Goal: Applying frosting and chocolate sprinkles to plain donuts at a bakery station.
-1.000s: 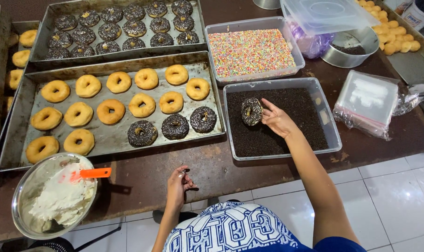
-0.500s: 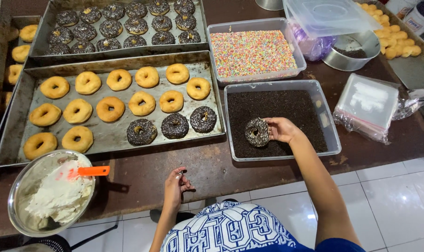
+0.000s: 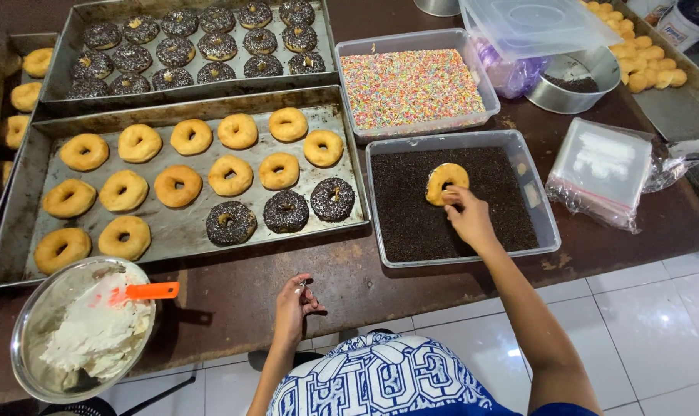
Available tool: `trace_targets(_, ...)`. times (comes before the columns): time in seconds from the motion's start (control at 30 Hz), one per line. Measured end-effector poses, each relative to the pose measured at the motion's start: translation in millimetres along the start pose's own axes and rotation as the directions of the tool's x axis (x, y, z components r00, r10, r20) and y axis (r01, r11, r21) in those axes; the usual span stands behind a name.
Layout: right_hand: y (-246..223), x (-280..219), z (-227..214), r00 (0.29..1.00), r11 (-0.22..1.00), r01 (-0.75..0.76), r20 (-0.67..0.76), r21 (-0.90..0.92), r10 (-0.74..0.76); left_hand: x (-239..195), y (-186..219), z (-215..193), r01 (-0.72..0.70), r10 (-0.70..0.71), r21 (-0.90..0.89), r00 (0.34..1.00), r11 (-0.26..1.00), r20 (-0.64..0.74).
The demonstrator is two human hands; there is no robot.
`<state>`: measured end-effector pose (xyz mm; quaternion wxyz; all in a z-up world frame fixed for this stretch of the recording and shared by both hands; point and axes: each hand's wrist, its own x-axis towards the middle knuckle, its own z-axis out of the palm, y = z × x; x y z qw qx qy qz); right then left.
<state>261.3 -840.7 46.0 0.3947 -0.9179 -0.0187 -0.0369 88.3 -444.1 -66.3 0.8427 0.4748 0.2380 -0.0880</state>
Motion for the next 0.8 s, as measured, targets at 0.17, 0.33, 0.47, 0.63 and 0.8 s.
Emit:
trace_targets(0.17, -17, 12, -4, 0.988, 0.95, 0.152, 0.017, -0.273, -0.153, 0, 2, 4, 0.011, -0.011, 0.001, 1.0, 1.0, -0.01)
trace_targets(0.33, -14, 35, 7, 0.987, 0.9, 0.156, 0.096, -0.407, -0.128, 1, 1, 3, 0.004, -0.004, 0.005, 1.0, 1.0, -0.015)
trace_targets(0.47, -22, 32, 23, 0.98, 0.911, 0.177, 0.156, -0.371, -0.127, 11, -4, -4, -0.026, 0.026, -0.015, 1.0, 1.0, -0.013)
trace_targets(0.63, -29, 2, 49, 0.863, 0.683, 0.501, 0.361, -0.531, -0.353, 17, -18, -11, -0.073, 0.073, 0.014, 0.996, 0.997, -0.043)
trace_targets(0.8, -55, -8, 36, 0.698, 0.513, 0.715, 0.534, -0.476, -0.477, 10, -8, -8, -0.155, 0.164, 0.111, 0.984, 0.982, -0.074)
